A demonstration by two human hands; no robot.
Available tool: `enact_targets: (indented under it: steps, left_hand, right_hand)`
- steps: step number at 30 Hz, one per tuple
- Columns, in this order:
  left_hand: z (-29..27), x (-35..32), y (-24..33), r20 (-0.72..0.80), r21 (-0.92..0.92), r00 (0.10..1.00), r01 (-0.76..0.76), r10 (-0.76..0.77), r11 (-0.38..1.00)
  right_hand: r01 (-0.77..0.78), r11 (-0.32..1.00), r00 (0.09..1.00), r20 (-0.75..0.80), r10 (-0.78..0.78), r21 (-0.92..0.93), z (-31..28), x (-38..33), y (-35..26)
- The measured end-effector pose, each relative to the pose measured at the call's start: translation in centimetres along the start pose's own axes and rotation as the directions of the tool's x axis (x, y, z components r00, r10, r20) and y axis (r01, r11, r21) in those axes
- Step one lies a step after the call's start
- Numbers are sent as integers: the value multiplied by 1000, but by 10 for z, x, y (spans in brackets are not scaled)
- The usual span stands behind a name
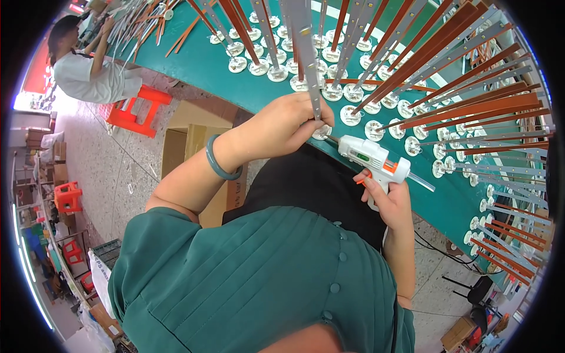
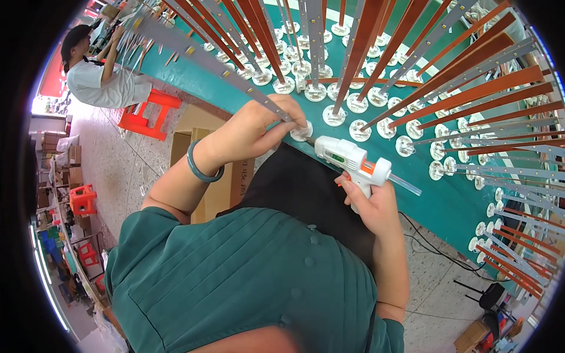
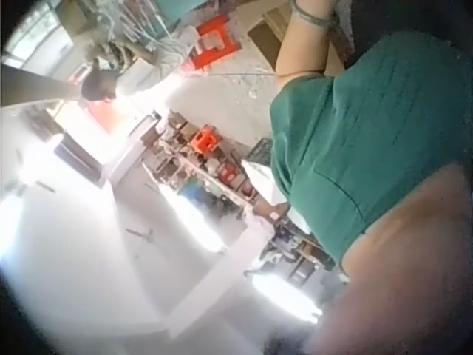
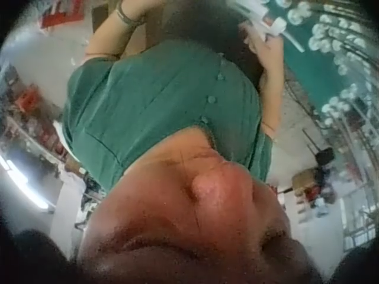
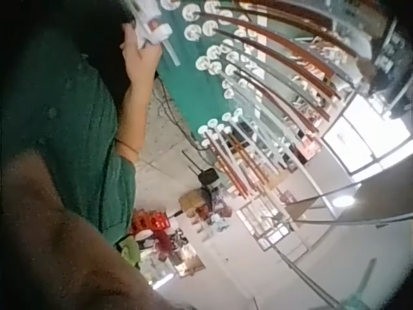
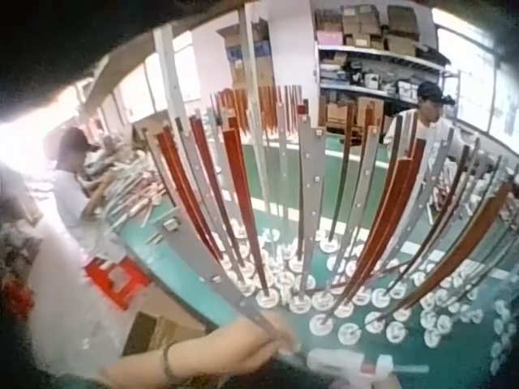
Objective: Gluing LED strips onto circular bases using a hot glue gun at a manual assembly workstation.
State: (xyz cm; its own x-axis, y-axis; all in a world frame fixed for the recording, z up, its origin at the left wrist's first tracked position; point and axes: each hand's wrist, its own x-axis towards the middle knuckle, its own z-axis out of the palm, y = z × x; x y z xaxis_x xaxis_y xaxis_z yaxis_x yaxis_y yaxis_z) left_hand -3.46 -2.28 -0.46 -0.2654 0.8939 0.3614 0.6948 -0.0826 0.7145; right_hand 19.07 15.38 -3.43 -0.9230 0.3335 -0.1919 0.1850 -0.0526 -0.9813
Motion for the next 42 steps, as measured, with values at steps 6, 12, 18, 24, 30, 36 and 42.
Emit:
enact_targets:
  steps: [6,12,18,24,30,36,42]
  left_hand:
    - [6,0,-1,11,-28,1000,-22,23,999]
    - [8,0,-1,5,30,999,-32,32,999]
    - [9,-1,-3,-2,13,1000,-19,19,1000]
    - [9,-2,-3,-6,17,1000,-9,9,1000]
    - [9,-2,-4,14,19,1000,-10,9,1000]
    - [9,-2,-4,21,17,1000,-9,8,1000]
    - [9,-2,-3,13,20,1000,-17,17,1000]
  right_hand:
    - [-27,1000,1000,14,27,16,-2,-3,-4]
    - [-10,992,1000,28,14,-127,1,0,0]
    - [18,987,1000,13,-16,-162,3,-1,3]
    - [36,973,999,-4,-38,-229,6,1,5]
    - [66,958,997,-9,-71,-278,9,4,1]
    - [54,955,998,-14,-61,-292,9,4,0]
    - [24,964,999,-27,-33,-266,11,4,-2]
